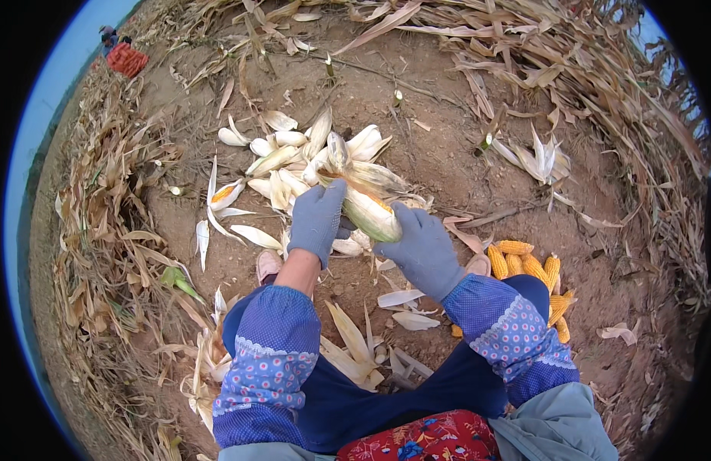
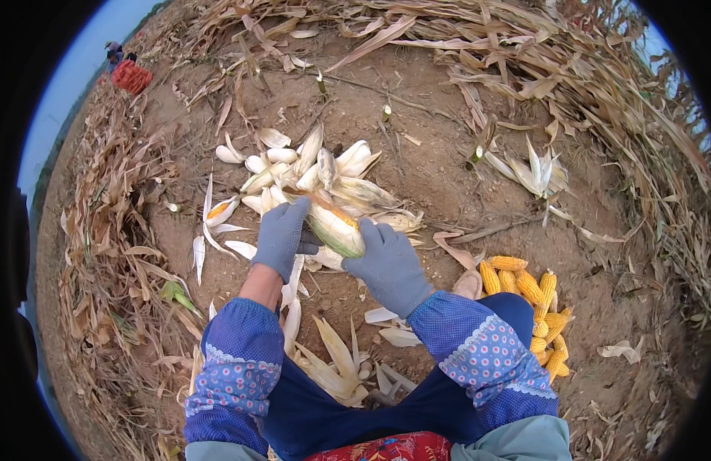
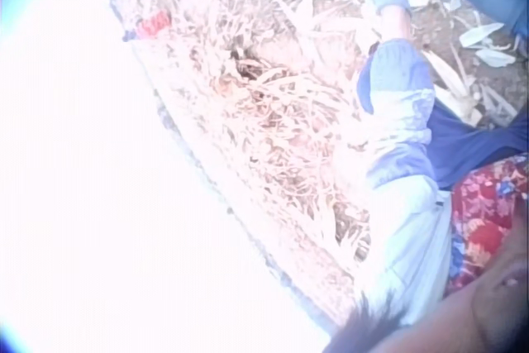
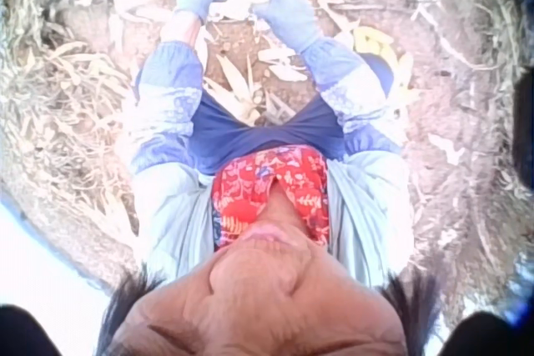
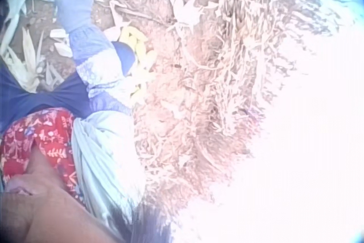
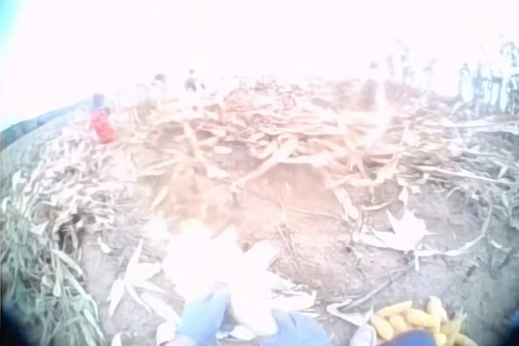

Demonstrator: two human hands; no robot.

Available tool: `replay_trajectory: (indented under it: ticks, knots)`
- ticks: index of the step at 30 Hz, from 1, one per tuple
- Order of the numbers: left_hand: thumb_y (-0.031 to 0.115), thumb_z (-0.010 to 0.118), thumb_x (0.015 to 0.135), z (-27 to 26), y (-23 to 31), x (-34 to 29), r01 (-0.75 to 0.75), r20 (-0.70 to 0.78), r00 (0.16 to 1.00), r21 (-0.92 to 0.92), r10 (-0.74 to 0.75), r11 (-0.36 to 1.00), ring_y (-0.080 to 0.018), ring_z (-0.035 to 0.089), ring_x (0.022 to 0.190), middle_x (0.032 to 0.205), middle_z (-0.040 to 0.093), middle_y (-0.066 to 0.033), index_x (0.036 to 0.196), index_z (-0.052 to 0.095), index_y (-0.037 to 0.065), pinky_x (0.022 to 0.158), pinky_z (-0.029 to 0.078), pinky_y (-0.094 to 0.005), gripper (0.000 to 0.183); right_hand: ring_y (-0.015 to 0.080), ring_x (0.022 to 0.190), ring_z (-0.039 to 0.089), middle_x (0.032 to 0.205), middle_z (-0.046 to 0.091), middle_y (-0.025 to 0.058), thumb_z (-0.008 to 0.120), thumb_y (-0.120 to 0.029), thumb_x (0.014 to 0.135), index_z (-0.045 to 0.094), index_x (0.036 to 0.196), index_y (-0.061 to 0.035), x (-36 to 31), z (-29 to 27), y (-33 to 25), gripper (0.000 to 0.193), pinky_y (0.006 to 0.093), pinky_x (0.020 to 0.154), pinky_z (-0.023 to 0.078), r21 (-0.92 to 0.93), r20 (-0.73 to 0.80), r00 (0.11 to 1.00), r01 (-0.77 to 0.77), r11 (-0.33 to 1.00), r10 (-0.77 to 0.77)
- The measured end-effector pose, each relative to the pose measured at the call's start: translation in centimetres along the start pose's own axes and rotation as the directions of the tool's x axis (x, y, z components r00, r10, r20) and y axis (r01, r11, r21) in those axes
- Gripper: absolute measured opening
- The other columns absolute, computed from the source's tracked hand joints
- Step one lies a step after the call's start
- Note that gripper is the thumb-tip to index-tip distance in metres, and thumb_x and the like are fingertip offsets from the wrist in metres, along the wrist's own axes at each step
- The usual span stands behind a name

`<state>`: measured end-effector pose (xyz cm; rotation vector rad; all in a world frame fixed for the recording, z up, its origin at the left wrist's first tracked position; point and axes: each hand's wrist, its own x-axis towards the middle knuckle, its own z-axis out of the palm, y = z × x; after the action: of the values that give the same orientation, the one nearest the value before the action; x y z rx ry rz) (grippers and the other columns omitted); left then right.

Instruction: The person sits on the ground in a cornfield and shucks corn cobs by hand, removing the husks and silk. They place the shucked cobs into a growing pile to the right and discard the husks to the left.

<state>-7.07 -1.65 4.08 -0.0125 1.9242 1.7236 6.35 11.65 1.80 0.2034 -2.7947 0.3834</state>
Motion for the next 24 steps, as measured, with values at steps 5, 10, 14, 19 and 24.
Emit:
replay_trajectory:
  ticks: [5, 10, 14, 19, 24]
  knots:
    - [0.031, 0.055, 0.083, -0.4, -0.8, 0.4, -0.023, -0.028, 0.999, -0.003, 0.022, 1.000, -0.0173, 0.059, 0.048, 0.067, 0.057, -0.0091, 0.084, 0.057, -0.004, 0.041, 0.050, -0.0262, 0.035, 0.0307, 0.101, 0.048, 0.118, 0.044, 0.0198, 0.061, -0.017, 0.067, 0.066, 0.085, -0.0198, 0.1, 0.0, -0.3, 0.018, 0.0380, 0.078, 0.042, -0.051, -0.010, 0.999, 0.039, 0.998, -0.040]
    - [0.031, 0.056, 0.081, 0.1, 0.0, 0.1, 0.031, -0.042, 0.999, -0.064, -0.034, 0.997, -0.0170, 0.057, 0.047, 0.067, 0.056, -0.0082, 0.079, 0.056, -0.002, 0.041, 0.050, -0.0273, 0.033, 0.0318, 0.104, 0.048, 0.120, 0.046, 0.0148, 0.065, -0.017, 0.066, 0.068, 0.086, -0.0259, 0.1, 0.0, -0.1, 0.022, 0.0404, 0.083, 0.042, -0.086, -0.011, 1.000, -0.017, 0.996, 0.016]
    - [0.029, 0.056, 0.081, -0.4, -1.1, 0.9, -0.026, -0.050, 0.998, -0.097, 0.022, 0.995, -0.0159, 0.055, 0.049, 0.068, 0.054, -0.0076, 0.080, 0.056, -0.002, 0.041, 0.049, -0.0276, 0.031, 0.0317, 0.104, 0.048, 0.120, 0.047, 0.0143, 0.066, -0.018, 0.065, 0.068, 0.085, -0.0259, 0.3, 0.0, -0.3, 0.022, 0.0403, 0.083, 0.041, -0.094, -0.037, 0.999, -0.003, 0.996, 0.000]
    - [0.025, 0.057, 0.080, 0.0, -2.1, 1.3, -0.074, -0.085, 0.995, -0.276, 0.052, 0.958, -0.0143, 0.053, 0.053, 0.070, 0.054, -0.0073, 0.082, 0.057, -0.003, 0.041, 0.049, -0.0278, 0.029, 0.0324, 0.103, 0.048, 0.120, 0.047, 0.0140, 0.067, -0.016, 0.063, 0.069, 0.083, -0.0254, 0.4, 0.5, 0.4, 0.022, 0.0400, 0.082, 0.042, -0.042, -0.085, 0.996, -0.021, 0.999, 0.017]
    - [0.020, 0.056, 0.078, -0.1, -2.9, 1.6, -0.145, -0.151, 0.983, -0.279, 0.105, 0.949, -0.0129, 0.051, 0.054, 0.070, 0.053, -0.0062, 0.083, 0.058, -0.004, 0.042, 0.046, -0.0270, 0.025, 0.0303, 0.104, 0.048, 0.121, 0.047, 0.0161, 0.065, -0.018, 0.065, 0.068, 0.081, -0.0203, 0.3, 0.1, 0.0, 0.016, 0.0388, 0.081, 0.043, -0.045, -0.115, 0.993, 0.009, 0.999, -0.014]
